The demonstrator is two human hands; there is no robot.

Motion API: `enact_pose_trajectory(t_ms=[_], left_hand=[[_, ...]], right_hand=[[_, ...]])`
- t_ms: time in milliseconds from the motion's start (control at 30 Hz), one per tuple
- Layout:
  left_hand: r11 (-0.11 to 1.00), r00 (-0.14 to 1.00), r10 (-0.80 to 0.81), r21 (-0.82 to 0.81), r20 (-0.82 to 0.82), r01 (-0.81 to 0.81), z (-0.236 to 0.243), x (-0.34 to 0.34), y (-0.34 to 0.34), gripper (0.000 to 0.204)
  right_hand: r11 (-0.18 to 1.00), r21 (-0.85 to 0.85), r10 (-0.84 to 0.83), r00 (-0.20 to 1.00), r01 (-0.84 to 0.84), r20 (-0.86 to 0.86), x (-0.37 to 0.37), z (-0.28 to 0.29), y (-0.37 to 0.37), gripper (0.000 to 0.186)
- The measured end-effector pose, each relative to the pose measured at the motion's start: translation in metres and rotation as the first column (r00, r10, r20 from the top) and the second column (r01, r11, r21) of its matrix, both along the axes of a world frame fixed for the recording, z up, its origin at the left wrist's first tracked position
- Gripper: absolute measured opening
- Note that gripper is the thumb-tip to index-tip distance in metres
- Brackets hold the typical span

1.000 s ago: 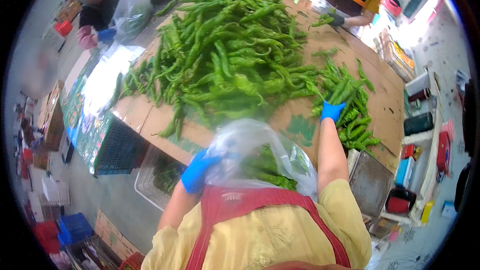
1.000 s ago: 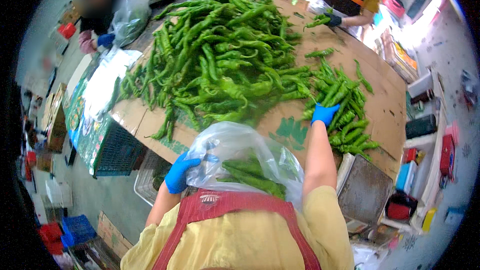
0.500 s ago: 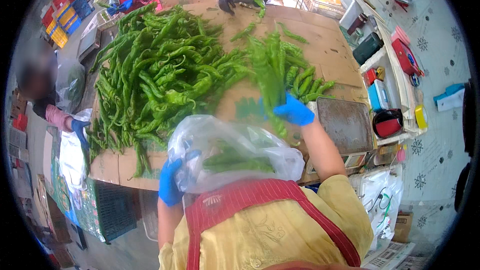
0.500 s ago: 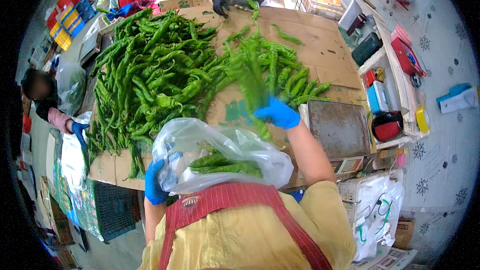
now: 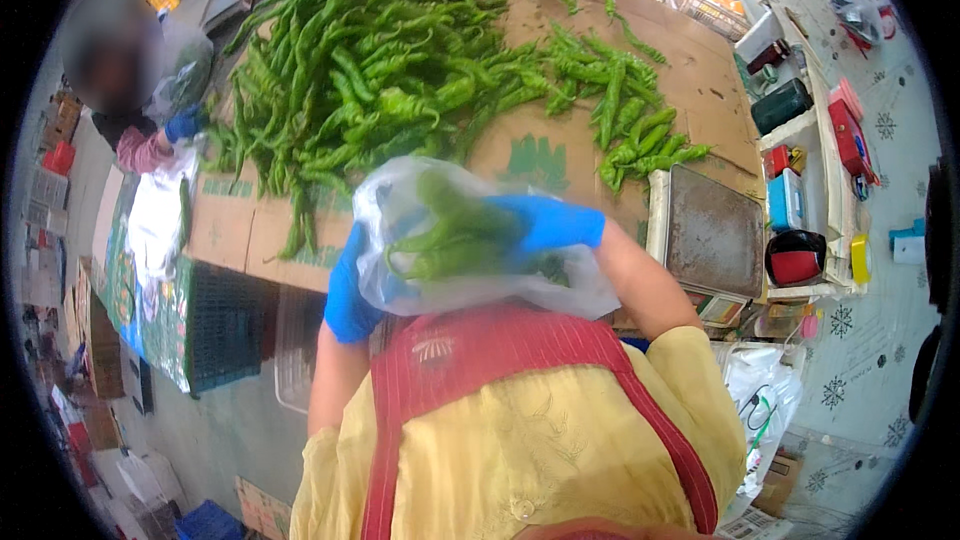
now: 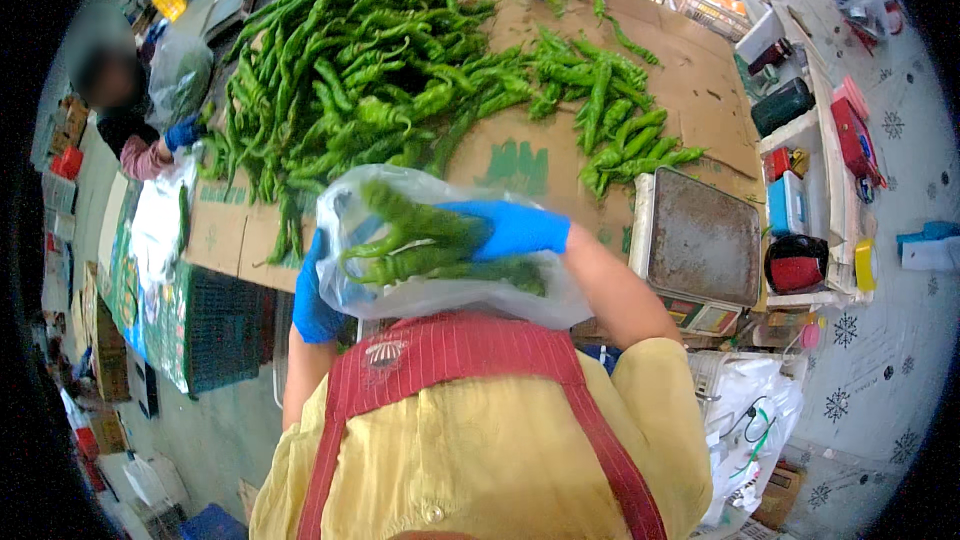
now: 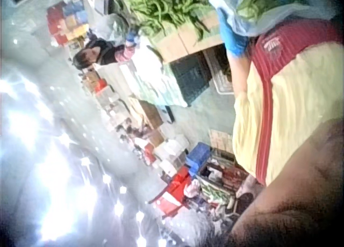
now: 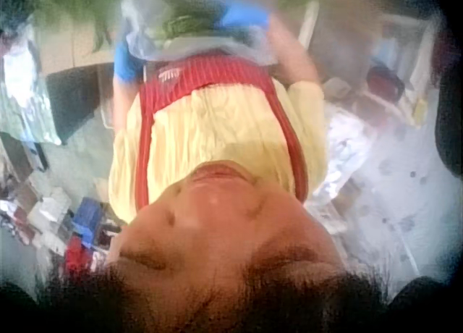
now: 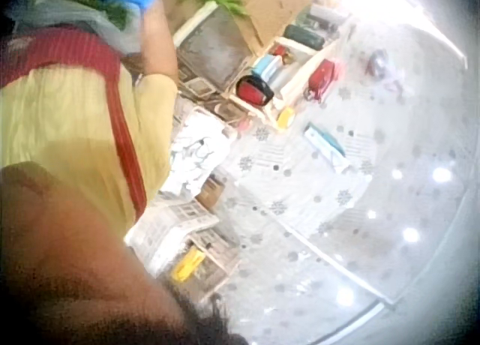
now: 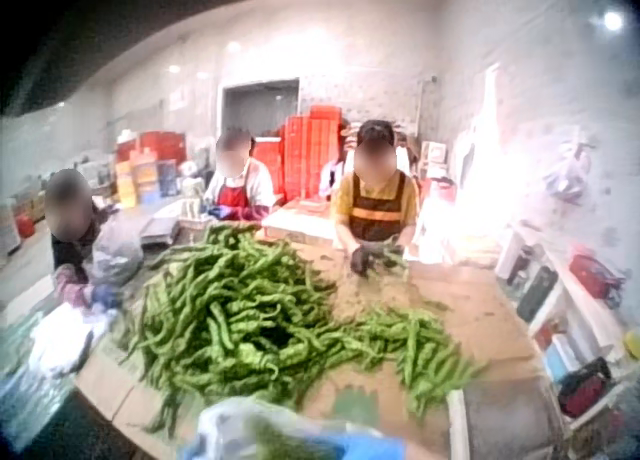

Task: The person packs green chili peppers from a large pile on a table into a clear plastic bag. They use both hands to scoop and arrange the peppers inside the bag, occasionally adjusting the bag's position. The task is performed in a repetitive manner, filling the bag with peppers.

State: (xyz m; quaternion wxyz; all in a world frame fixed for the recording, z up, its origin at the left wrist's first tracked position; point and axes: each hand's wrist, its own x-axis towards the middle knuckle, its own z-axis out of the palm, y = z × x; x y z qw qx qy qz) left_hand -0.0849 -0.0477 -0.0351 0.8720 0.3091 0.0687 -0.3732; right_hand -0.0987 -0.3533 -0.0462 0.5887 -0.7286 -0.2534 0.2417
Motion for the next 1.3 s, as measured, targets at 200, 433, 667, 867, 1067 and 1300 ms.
enact_pose_trajectory(t_ms=[200, 433, 667, 867, 1067, 1300], left_hand=[[0.954, 0.930, 0.176, 0.177, 0.322, -0.241, 0.005, -0.001, 0.009, 0.058], [0.953, 0.884, 0.111, 0.202, 0.454, -0.224, -0.002, 0.008, -0.002, 0.061], [0.946, 0.891, 0.163, 0.189, 0.423, -0.263, 0.007, 0.012, 0.032, 0.060], [0.932, 0.900, 0.255, 0.159, 0.355, -0.326, -0.025, 0.012, 0.059, 0.061], [0.929, 0.932, 0.158, 0.271, 0.326, -0.252, -0.024, 0.026, 0.055, 0.057], [0.812, 0.780, 0.203, 0.344, 0.592, -0.472, 0.048, 0.048, 0.044, 0.049]], right_hand=[[0.835, -0.481, -0.176, 0.958, 0.268, 0.228, -0.036, -0.031, -0.017, 0.070], [0.784, -0.566, 0.072, 0.869, 0.255, 0.490, -0.074, -0.055, 0.030, 0.072], [0.856, -0.461, -0.186, 0.972, 0.233, 0.147, -0.050, -0.048, 0.018, 0.076], [0.669, -0.571, -0.531, 0.843, 0.477, 0.082, -0.084, -0.038, -0.036, 0.058], [0.410, -0.735, -0.402, 0.830, 0.540, 0.386, -0.130, -0.010, -0.061, 0.051], [0.279, -0.771, -0.575, 0.743, 0.572, 0.342, -0.160, 0.064, -0.047, 0.069]])
